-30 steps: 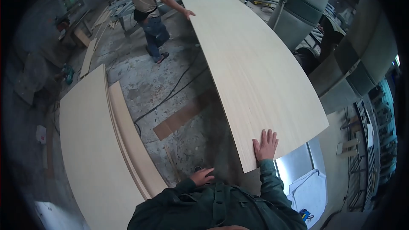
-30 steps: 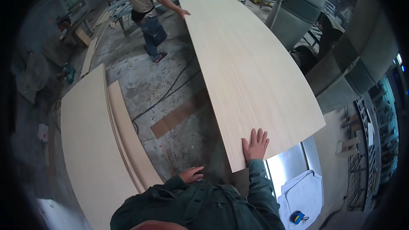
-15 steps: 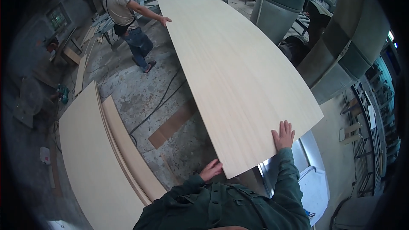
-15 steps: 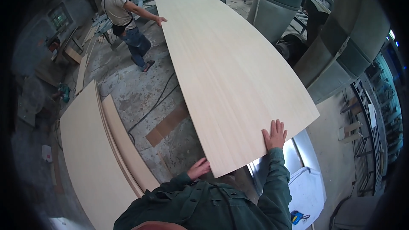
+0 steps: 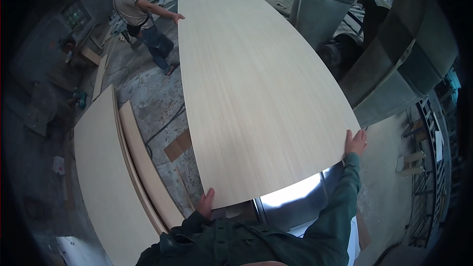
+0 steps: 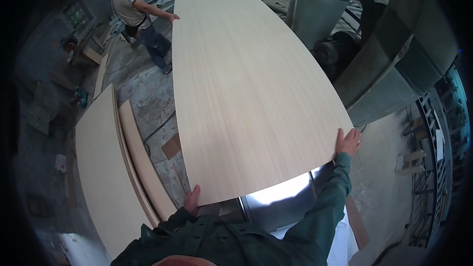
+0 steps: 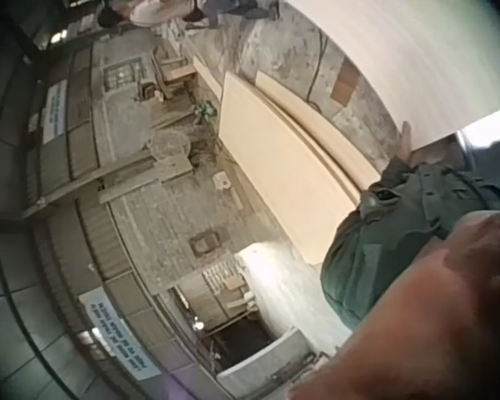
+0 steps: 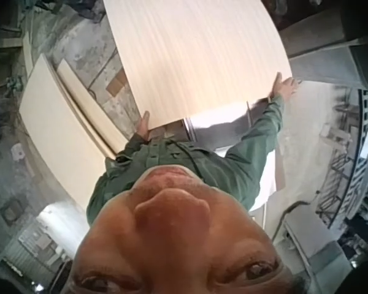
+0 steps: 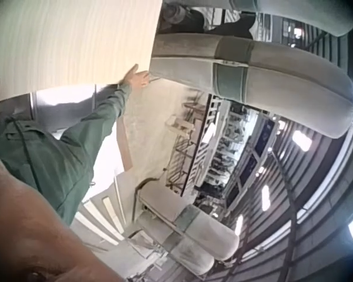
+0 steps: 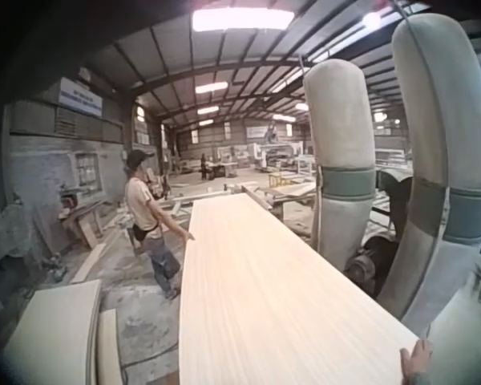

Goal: Measuring, marking, and moving large wooden panels on a production floor using a tape measure and marker.

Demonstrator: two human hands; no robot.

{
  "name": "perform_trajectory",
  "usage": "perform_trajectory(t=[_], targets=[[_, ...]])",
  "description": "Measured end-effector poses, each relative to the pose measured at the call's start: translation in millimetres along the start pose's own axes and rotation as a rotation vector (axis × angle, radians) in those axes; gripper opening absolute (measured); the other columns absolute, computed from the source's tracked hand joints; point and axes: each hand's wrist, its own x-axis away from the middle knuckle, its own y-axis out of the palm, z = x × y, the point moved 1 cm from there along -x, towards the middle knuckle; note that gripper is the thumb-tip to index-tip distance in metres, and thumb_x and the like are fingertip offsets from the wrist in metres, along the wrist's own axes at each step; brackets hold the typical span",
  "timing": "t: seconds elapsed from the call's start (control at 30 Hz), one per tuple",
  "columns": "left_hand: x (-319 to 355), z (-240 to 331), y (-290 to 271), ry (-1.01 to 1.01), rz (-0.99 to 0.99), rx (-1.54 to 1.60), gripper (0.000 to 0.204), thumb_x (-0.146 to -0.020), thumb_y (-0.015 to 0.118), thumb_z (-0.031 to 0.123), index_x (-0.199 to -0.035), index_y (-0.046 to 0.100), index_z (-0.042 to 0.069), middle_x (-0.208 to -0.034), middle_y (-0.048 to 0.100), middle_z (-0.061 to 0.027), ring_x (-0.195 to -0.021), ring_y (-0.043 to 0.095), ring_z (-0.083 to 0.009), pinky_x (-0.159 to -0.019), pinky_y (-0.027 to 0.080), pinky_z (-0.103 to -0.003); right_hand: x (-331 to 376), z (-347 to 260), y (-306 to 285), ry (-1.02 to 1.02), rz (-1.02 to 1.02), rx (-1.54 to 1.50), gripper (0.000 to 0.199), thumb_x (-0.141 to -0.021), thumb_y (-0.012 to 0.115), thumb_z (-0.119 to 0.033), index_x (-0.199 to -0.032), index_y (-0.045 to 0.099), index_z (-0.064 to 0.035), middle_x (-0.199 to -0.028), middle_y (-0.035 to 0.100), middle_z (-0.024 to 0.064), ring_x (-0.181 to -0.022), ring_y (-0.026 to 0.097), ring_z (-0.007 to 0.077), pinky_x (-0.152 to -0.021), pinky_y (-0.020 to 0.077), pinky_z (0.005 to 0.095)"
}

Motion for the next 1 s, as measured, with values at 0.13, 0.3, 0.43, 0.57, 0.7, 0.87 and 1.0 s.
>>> perform_trajectory(t=[0.13, 0.3, 0.43, 0.57, 0.7, 0.87, 1.0], targets=[[-3, 1, 0, 0.056, 0.004, -0.026, 0.053, -0.096, 0.058, 0.038, -0.131, 0.048, 0.0, -0.119, 0.062, -0.0114, -0.104, 0.062, -0.0225, -0.092, 0.049, -0.037, -18, 13, 6, 0.213, 0.032, -0.048, 0.084, -0.085, 0.053, -0.066, -0.139, 0.046, -0.0027, -0.143, 0.047, 0.0156, -0.135, 0.039, 0.0315, -0.113, 0.0255, 0.0485], [-7, 16, 5, 0.012, -0.028, -0.004, 0.052, -0.096, 0.058, 0.04, -0.127, 0.053, -0.002, -0.115, 0.064, -0.0125, -0.102, 0.062, -0.0229, -0.09, 0.049, -0.036, -26, 3, -16, 0.211, -0.083, -0.043, 0.083, -0.08, 0.054, -0.071, -0.133, 0.053, -0.0073, -0.135, 0.053, 0.0145, -0.128, 0.046, 0.0326, -0.107, 0.032, 0.0492], [-31, 0, -23, 0.055, 0.088, -0.064, 0.053, -0.095, 0.059, 0.042, -0.121, 0.057, -0.004, -0.113, 0.065, -0.0143, -0.099, 0.063, -0.0228, -0.086, 0.05, -0.036, -13, 21, -16, 0.214, -0.159, -0.004, 0.082, -0.077, 0.056, -0.072, -0.127, 0.057, -0.0069, -0.128, 0.058, 0.0156, -0.124, 0.05, 0.0356, -0.105, 0.0345, 0.0508], [1, 45, -68, 0.054, 0.114, -0.14, 0.055, -0.095, 0.057, 0.044, -0.119, 0.058, -0.005, -0.109, 0.066, -0.0139, -0.098, 0.064, -0.0223, -0.086, 0.05, -0.036, 46, -19, -23, 0.108, -0.146, -0.015, 0.075, -0.08, 0.056, -0.068, -0.12, 0.06, -0.0051, -0.125, 0.058, 0.0185, -0.117, 0.052, 0.0394, -0.102, 0.0364, 0.0515], [-9, 56, -95, 0.019, 0.157, -0.185, 0.055, -0.096, 0.056, 0.045, -0.121, 0.058, -0.004, -0.11, 0.066, -0.0126, -0.099, 0.064, -0.0223, -0.087, 0.05, -0.036, 67, -22, -15, 0.134, 0.052, -0.175, 0.065, -0.084, 0.062, -0.055, -0.119, 0.06, -0.0004, -0.123, 0.058, 0.0215, -0.111, 0.052, 0.0406, -0.1, 0.0387, 0.0493], [-18, 75, -81, 0.063, 0.202, -0.302, 0.056, -0.095, 0.056, 0.045, -0.125, 0.056, -0.002, -0.111, 0.066, -0.0122, -0.1, 0.064, -0.0233, -0.089, 0.049, -0.036, 67, -21, -3, 0.123, 0.104, -0.41, 0.062, -0.085, 0.066, -0.045, -0.125, 0.057, 0.0018, -0.124, 0.058, 0.0221, -0.114, 0.051, 0.0393, -0.101, 0.0386, 0.0473], [-43, 96, -75, 0.067, 0.211, -0.293, 0.058, -0.095, 0.057, 0.047, -0.124, 0.056, -0.003, -0.111, 0.066, -0.0128, -0.099, 0.064, -0.0224, -0.088, 0.05, -0.035, 60, -12, -6, 0.099, 0.108, -0.404, 0.061, -0.086, 0.064, -0.044, -0.128, 0.056, 0.0006, -0.126, 0.057, 0.0213, -0.117, 0.05, 0.0386, -0.102, 0.0381, 0.0463]])
